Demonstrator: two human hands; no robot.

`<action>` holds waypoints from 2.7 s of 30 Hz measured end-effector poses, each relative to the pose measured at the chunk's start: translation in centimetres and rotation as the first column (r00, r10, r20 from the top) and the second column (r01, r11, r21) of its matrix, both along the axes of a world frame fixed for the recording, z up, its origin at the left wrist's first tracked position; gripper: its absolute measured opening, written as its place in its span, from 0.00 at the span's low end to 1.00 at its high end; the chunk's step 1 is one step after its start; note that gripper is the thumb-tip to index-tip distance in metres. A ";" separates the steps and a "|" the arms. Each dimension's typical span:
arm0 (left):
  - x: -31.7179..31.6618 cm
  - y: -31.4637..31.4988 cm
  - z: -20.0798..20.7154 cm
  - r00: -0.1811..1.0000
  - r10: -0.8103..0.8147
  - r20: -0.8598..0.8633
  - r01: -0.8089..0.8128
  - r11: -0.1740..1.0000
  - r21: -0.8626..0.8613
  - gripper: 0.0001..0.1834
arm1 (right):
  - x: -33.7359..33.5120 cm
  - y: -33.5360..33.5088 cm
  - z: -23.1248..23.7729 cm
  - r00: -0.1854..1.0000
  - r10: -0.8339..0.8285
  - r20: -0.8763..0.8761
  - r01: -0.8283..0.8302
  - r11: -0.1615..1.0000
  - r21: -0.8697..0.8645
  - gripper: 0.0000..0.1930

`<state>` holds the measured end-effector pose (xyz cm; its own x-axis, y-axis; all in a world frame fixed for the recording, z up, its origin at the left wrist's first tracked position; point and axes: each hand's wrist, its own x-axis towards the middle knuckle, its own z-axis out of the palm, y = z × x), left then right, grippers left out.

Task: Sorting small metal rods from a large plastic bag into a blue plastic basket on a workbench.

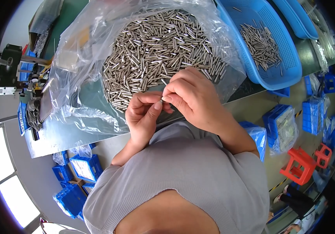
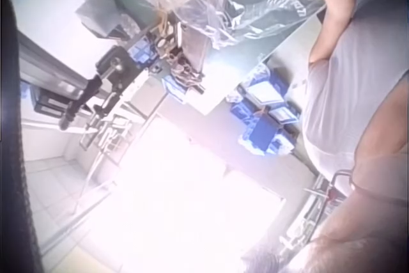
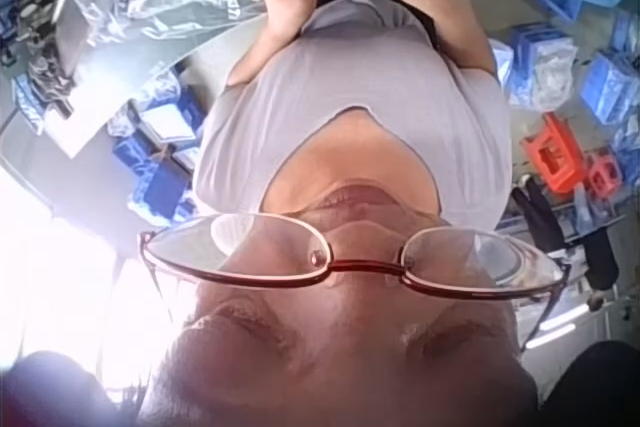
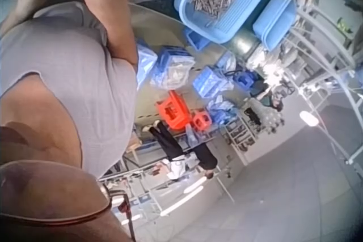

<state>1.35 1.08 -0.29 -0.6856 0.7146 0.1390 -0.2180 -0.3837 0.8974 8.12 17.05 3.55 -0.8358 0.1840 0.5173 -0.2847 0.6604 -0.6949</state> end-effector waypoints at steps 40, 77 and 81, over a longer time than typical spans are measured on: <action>-0.1 0.2 0.3 0.997 0.059 0.048 -0.060 0.998 0.017 0.04 | 0.8 1.6 -1.7 0.970 -0.236 0.056 0.205 0.920 0.334 0.08; 0.1 0.0 0.2 1.000 -0.014 -0.005 0.014 0.997 -0.075 0.05 | 0.5 -0.1 -0.4 0.998 0.022 0.064 -0.023 1.000 0.011 0.06; 0.2 0.2 0.3 0.999 0.020 0.026 -0.019 0.999 -0.043 0.05 | 1.2 0.4 0.6 0.994 -0.108 0.017 0.106 0.990 0.088 0.06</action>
